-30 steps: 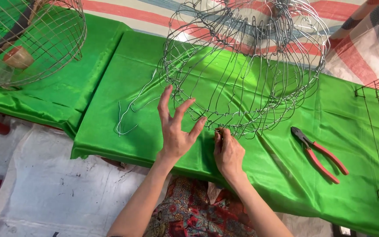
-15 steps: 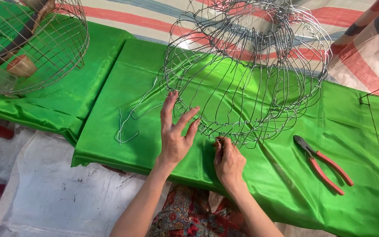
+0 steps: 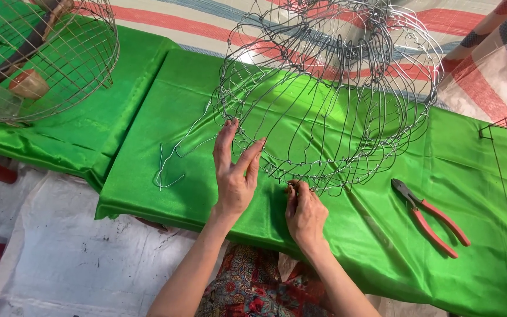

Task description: Refining the structure of a wire cage by bending wires and using pliers to secure joints.

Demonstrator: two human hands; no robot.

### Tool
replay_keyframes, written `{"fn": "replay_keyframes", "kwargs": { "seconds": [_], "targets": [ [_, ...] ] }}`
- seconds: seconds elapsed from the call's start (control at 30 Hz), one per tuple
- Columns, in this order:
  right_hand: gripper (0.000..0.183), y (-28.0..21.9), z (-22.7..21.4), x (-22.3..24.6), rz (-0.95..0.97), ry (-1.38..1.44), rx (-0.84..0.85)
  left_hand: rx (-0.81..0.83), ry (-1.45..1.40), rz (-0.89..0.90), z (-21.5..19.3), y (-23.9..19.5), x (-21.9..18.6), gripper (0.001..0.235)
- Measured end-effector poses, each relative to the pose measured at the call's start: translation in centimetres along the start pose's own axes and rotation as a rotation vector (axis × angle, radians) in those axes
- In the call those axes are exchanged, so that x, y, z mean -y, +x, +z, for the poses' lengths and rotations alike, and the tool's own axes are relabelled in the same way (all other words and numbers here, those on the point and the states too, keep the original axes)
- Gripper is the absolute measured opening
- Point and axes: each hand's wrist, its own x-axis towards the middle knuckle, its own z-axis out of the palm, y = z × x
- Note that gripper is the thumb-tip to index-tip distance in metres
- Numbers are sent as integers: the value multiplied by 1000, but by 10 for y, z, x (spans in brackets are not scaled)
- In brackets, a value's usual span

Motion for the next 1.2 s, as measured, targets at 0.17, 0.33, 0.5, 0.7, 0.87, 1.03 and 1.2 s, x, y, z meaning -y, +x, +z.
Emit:
{"fn": "replay_keyframes", "kwargs": {
  "seconds": [0.17, 0.33, 0.5, 0.7, 0.87, 1.03, 1.2],
  "targets": [
    [12, 3, -5, 4, 5, 9, 9, 3, 17, 27, -4, -5, -2, 27],
    [11, 2, -7, 6, 13, 16, 13, -112, -19, -215, -7, -49, -1, 24],
    [10, 1, -5, 8, 20, 0, 9, -6, -103, -426, 2, -74, 2, 18],
    [9, 3, -6, 10, 22, -6, 22, -36, -128, -514, 6, -72, 4, 13],
    [8, 0, 0, 4, 4, -27, 2, -50, -153, -530, 5, -70, -4, 9],
    [8, 2, -5, 10, 9, -26, 15, -39, -189, -566, 7, -71, -1, 9],
    [7, 1, -3, 7, 18, 0, 22, -30, -299, -654, 8, -69, -2, 9]
  ]
}}
